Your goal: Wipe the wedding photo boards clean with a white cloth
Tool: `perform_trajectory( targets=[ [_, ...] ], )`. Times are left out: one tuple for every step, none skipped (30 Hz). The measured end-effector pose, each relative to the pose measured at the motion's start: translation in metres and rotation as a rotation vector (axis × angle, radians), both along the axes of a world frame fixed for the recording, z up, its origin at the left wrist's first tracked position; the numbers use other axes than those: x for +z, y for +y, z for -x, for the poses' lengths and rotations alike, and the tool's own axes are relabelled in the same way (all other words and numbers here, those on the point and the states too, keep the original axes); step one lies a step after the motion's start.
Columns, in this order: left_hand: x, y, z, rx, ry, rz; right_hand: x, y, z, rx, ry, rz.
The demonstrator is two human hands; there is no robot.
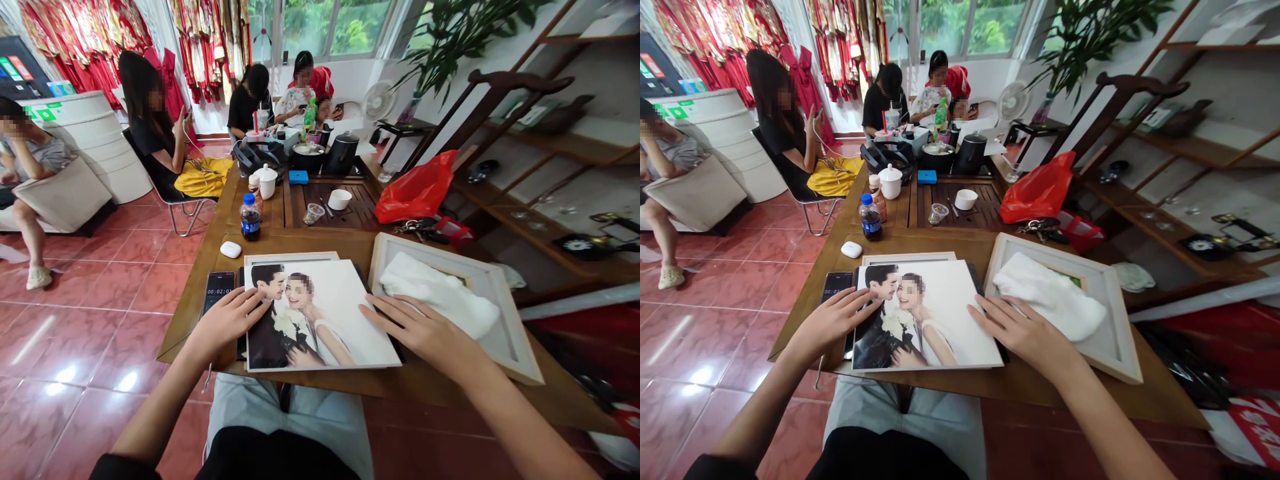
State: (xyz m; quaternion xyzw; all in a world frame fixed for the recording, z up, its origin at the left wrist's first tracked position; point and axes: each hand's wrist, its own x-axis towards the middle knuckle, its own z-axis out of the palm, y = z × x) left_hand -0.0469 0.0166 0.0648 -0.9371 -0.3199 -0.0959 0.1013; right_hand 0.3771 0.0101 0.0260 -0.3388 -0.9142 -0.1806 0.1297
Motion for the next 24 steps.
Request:
perform_trajectory(
  targets=[
    [0.000, 0.002, 0.000, -0.007, -0.005, -0.009, 0.000, 0.002, 0.000, 0.028, 0.003, -0.009],
    [-0.001, 0.004, 0.001, -0.013, -0.007, -0.017, 0.001, 0.005, -0.001, 0.053, 0.010, -0.014],
    [-0.002, 0.005, 0.001, -0.018, -0.006, -0.022, 0.001, 0.007, -0.002, 0.078, 0.017, -0.015],
    [-0.003, 0.007, 0.002, -0.023, -0.003, -0.024, 0.003, 0.010, -0.003, 0.103, 0.021, -0.013],
    [-0.004, 0.008, 0.003, -0.028, 0.001, -0.025, 0.004, 0.012, -0.004, 0.128, 0.022, -0.008],
    [-0.005, 0.009, 0.004, -0.034, 0.003, -0.025, 0.006, 0.014, -0.005, 0.148, 0.023, 0.000],
    [-0.006, 0.009, 0.004, -0.042, 0.001, -0.027, 0.007, 0.016, -0.006, 0.167, 0.026, 0.008],
    [-0.007, 0.009, 0.005, -0.050, -0.003, -0.030, 0.008, 0.018, -0.006, 0.184, 0.031, 0.017],
    [-0.008, 0.010, 0.005, -0.058, -0.011, -0.033, 0.009, 0.019, -0.006, 0.201, 0.039, 0.024],
    [-0.009, 0.010, 0.006, -0.065, -0.018, -0.036, 0.010, 0.020, -0.006, 0.213, 0.046, 0.027],
    [-0.010, 0.009, 0.006, -0.073, -0.022, -0.039, 0.010, 0.020, -0.007, 0.222, 0.050, 0.024],
    [-0.010, 0.008, 0.007, -0.079, -0.023, -0.043, 0.010, 0.021, -0.007, 0.230, 0.050, 0.015],
    [-0.010, 0.007, 0.007, -0.083, -0.020, -0.048, 0.009, 0.020, -0.007, 0.234, 0.047, -0.001],
    [-0.008, 0.006, 0.007, -0.085, -0.016, -0.056, 0.007, 0.020, -0.007, 0.232, 0.044, -0.018],
    [-0.006, 0.003, 0.007, -0.086, -0.012, -0.065, 0.005, 0.018, -0.008, 0.228, 0.043, -0.033],
    [-0.002, 0.001, 0.007, -0.087, -0.012, -0.073, 0.002, 0.016, -0.009, 0.224, 0.048, -0.042],
    [0.004, -0.002, 0.008, -0.087, -0.018, -0.075, -0.001, 0.014, -0.011, 0.223, 0.060, -0.042],
    [0.011, -0.006, 0.008, -0.091, -0.032, -0.071, -0.003, 0.012, -0.014, 0.217, 0.083, -0.030],
    [0.018, -0.009, 0.008, -0.098, -0.062, -0.061, -0.006, 0.009, -0.018, 0.203, 0.122, -0.006],
    [0.027, -0.012, 0.008, -0.097, -0.103, -0.043, -0.008, 0.006, -0.022, 0.183, 0.172, 0.027],
    [0.036, -0.015, 0.007, -0.117, -0.159, -0.030, -0.010, 0.002, -0.026, 0.162, 0.230, 0.064],
    [0.044, -0.017, 0.006, -0.152, -0.225, -0.023, -0.012, -0.001, -0.031, 0.149, 0.286, 0.099],
    [0.052, -0.017, 0.004, -0.178, -0.287, -0.015, -0.013, -0.003, -0.035, 0.139, 0.334, 0.130],
    [0.060, -0.017, 0.002, -0.198, -0.350, -0.014, -0.013, -0.006, -0.039, 0.109, 0.364, 0.160]
  ],
)
